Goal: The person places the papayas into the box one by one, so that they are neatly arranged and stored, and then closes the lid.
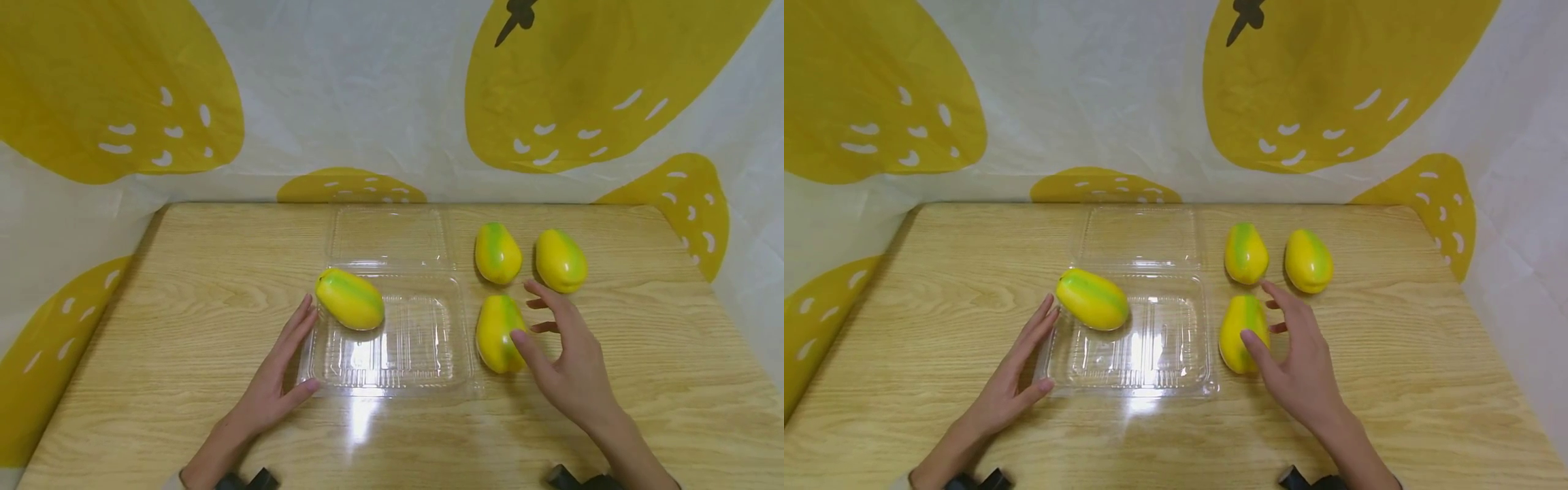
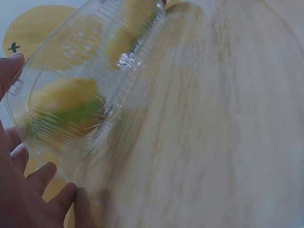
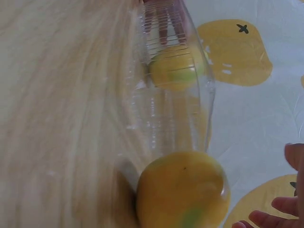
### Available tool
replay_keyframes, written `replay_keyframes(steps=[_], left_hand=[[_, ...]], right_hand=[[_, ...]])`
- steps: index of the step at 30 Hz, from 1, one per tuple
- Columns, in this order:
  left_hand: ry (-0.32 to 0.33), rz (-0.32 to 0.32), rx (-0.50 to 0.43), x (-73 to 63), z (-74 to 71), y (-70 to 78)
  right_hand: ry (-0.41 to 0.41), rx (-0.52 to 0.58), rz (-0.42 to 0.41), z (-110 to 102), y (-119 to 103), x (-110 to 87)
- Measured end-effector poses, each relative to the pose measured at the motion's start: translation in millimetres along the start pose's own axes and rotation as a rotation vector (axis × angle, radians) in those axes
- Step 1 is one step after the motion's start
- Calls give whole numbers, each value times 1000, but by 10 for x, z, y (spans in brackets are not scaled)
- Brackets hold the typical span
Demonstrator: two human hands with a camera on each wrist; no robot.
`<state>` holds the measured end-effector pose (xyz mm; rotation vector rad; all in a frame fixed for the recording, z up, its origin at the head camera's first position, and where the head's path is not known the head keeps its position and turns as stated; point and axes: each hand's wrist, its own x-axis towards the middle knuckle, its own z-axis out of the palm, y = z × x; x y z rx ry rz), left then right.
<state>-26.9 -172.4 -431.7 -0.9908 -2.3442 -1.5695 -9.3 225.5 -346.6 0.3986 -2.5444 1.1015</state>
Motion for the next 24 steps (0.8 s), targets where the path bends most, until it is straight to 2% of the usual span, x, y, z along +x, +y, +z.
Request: replay_keyframes(steps=[5,8,16,24], left_hand=[[-6,-2,-7,4,-4,0],[-9,-7,-8,4,-4,4],[-9,-10,-11,0,-4,0],[-17,-25,-11,-5,1,4]], right_hand=[[81,49,2,-13,48,-73],[104,46,31,-6,70,-118],[79,-21,191,50,131,-220],[56,-21,205,170,250,-275]])
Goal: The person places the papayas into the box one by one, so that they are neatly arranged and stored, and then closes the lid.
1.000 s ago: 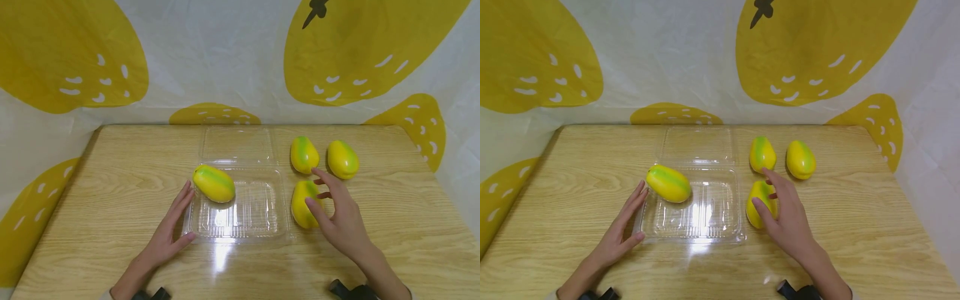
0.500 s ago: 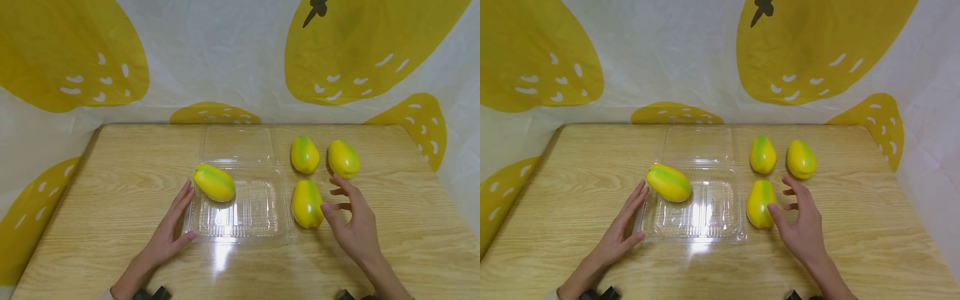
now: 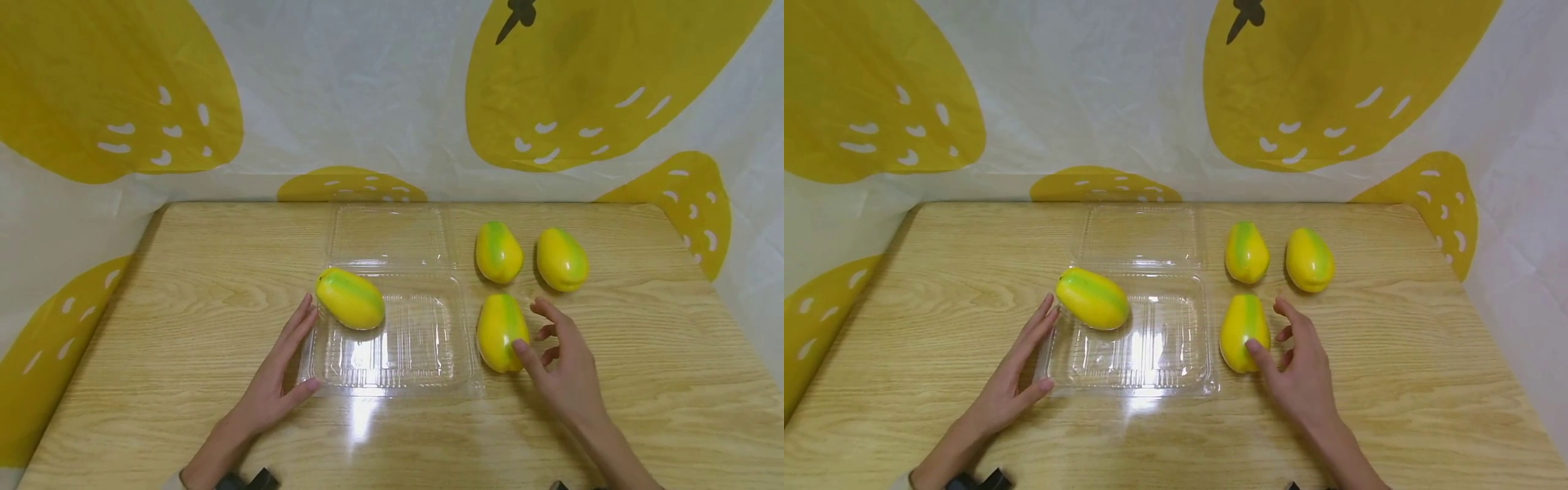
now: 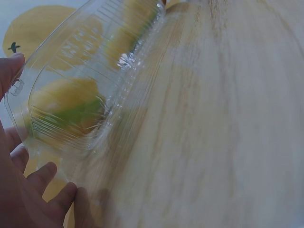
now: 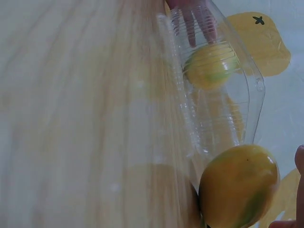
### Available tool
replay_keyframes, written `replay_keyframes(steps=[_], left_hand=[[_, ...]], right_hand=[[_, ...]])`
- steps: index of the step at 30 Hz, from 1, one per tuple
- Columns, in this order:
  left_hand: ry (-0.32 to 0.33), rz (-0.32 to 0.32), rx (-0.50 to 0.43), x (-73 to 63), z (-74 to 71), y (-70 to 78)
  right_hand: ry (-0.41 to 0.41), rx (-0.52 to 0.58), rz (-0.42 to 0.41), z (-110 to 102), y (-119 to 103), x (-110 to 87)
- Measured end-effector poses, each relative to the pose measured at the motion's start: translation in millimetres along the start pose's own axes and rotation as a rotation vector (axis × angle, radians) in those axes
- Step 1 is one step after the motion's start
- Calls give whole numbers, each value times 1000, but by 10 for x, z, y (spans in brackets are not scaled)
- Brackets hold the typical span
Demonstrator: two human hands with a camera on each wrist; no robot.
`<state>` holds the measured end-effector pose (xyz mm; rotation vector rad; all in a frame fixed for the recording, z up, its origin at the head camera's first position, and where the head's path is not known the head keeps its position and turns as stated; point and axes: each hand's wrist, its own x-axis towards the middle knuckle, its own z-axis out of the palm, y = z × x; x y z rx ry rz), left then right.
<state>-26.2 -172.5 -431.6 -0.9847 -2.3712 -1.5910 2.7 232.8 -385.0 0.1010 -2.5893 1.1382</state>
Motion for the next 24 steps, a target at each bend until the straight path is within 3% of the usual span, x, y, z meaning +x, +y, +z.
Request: replay_keyframes(steps=[11,24], left_hand=[[4,-2,3,-4,9,-8],[6,8,9,7,-4,10]], right_hand=[[-3,-13,41,153,48,-56],[-51,-11,162,223,43,-45]])
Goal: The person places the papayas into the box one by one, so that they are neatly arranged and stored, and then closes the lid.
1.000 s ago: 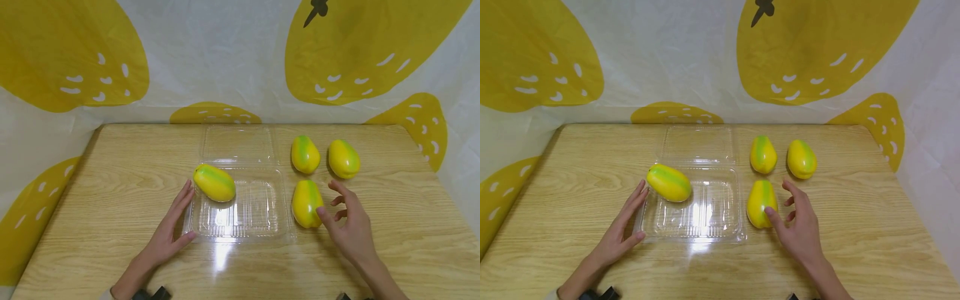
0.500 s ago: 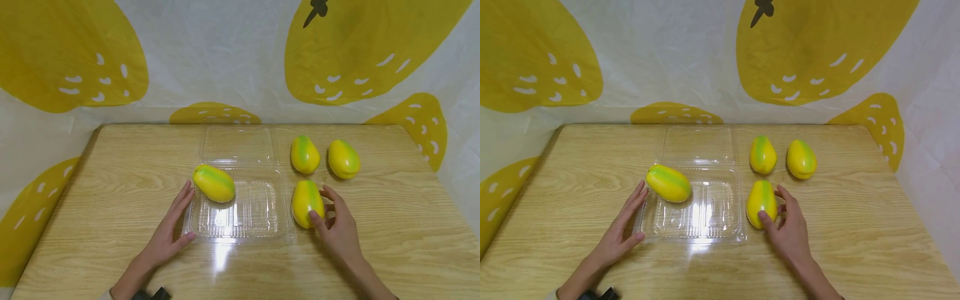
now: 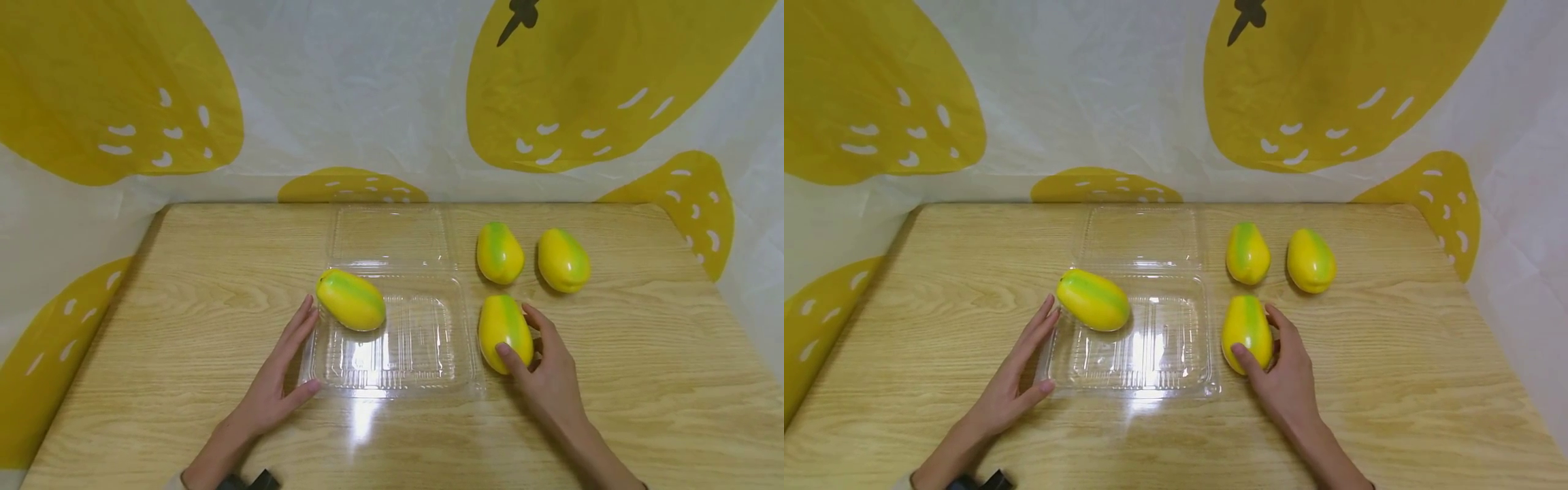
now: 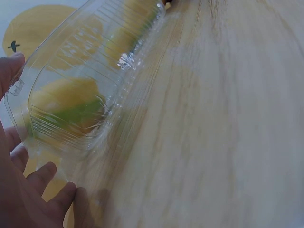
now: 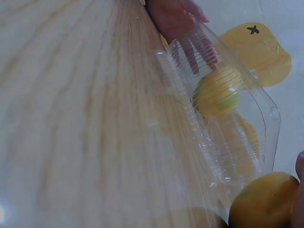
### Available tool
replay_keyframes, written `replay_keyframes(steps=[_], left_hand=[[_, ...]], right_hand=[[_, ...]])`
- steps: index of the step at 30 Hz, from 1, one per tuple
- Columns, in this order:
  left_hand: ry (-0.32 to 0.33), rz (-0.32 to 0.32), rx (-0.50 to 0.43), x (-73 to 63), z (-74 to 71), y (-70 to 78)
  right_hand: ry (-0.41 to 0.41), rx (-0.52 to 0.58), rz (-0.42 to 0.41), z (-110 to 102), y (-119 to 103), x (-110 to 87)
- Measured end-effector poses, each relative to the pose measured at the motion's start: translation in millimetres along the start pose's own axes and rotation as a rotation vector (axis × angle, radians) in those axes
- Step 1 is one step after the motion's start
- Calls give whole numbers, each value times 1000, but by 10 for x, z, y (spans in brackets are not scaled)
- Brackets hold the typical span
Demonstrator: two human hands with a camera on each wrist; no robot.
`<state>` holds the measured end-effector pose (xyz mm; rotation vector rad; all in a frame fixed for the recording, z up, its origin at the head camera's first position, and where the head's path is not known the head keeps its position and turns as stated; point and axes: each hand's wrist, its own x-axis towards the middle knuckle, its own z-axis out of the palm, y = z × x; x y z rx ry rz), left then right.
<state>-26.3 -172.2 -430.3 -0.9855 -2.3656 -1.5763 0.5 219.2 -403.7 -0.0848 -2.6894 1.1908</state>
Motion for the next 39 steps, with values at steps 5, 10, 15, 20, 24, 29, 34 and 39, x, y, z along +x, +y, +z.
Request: replay_keyframes(steps=[5,10,15,20,24,29,34,39], left_hand=[[1,-3,-4,-3,3,1],[1,-3,-3,-7,7,-8],[2,1,-5,-15,8,-20],[7,13,-5,-21,11,-32],[9,16,-6,-25,16,-46],[12,16,-3,-28,16,-58],[10,14,1,-21,8,-53],[11,15,-1,-19,9,-52]], right_hand=[[-12,-8,12,-17,-19,35],[-33,-15,37,-34,-48,68],[-72,-43,65,-57,-69,81],[-107,-52,100,-91,-76,85],[-118,-53,106,-99,-75,89],[-121,-56,97,-106,-73,99],[-124,-52,94,-120,-73,106],[-114,-45,81,-140,-90,99]])
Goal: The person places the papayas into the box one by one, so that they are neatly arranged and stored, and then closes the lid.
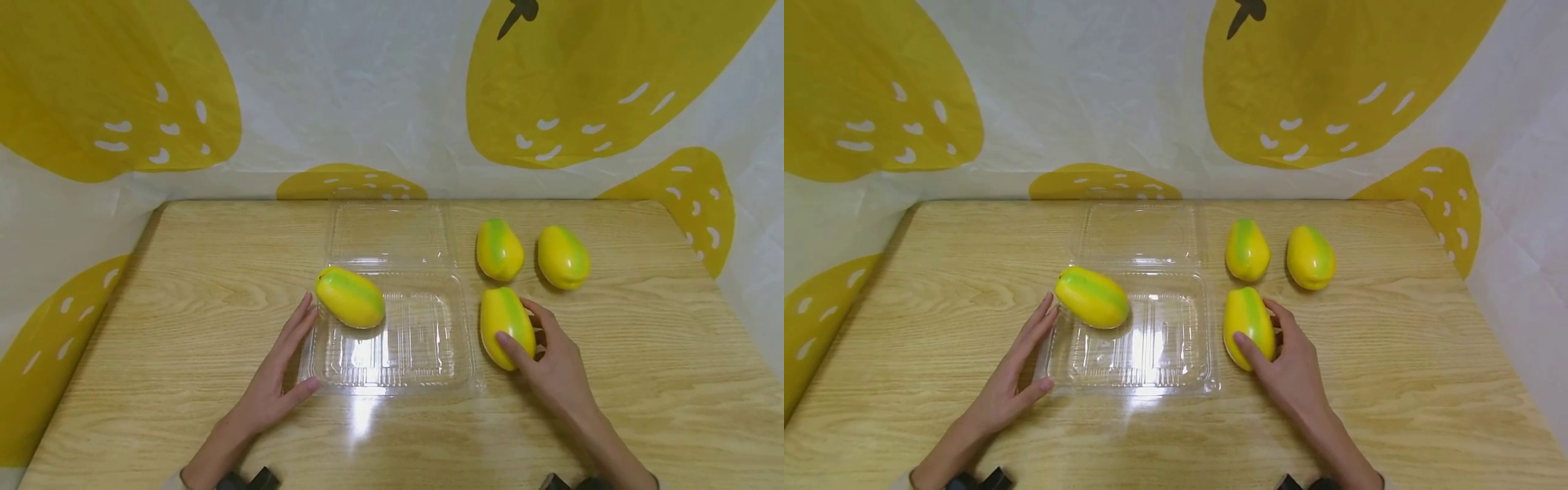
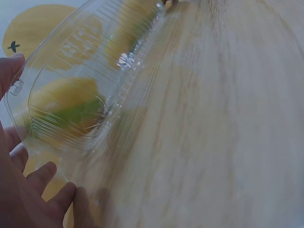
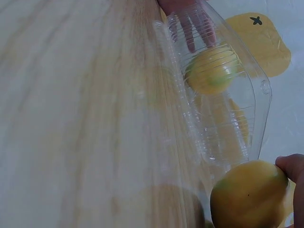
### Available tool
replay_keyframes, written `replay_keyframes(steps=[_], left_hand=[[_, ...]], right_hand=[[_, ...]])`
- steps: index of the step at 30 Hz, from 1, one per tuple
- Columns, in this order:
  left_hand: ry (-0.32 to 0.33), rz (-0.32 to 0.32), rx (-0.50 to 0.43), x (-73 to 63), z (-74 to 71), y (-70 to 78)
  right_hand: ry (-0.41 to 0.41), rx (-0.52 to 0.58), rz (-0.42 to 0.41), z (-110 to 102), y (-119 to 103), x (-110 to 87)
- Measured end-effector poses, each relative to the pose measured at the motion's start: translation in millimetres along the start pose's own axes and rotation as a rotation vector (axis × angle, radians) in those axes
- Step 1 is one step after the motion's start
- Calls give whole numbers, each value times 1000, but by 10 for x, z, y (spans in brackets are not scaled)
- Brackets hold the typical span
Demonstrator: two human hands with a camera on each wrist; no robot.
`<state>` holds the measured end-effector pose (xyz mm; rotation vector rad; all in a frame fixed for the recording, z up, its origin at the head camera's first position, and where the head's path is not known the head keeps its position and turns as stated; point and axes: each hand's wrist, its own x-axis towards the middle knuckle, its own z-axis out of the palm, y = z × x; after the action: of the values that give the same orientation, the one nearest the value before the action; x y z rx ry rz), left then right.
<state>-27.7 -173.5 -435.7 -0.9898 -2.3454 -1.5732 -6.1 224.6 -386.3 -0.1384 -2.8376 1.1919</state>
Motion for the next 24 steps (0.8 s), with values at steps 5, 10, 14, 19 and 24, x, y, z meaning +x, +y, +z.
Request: replay_keyframes(steps=[5,10,14,19,24], left_hand=[[-7,-11,1,-5,-1,-2],[-14,-27,-1,4,-4,14],[-16,-30,-10,6,-6,23],[-15,-30,-7,8,-5,26],[-12,-18,-7,9,-2,25]], right_hand=[[25,24,-32,-46,-49,-19],[48,60,-68,-123,-101,-17],[64,70,-104,-177,-145,8],[81,78,-147,-212,-235,41],[99,97,-199,-212,-321,81]])
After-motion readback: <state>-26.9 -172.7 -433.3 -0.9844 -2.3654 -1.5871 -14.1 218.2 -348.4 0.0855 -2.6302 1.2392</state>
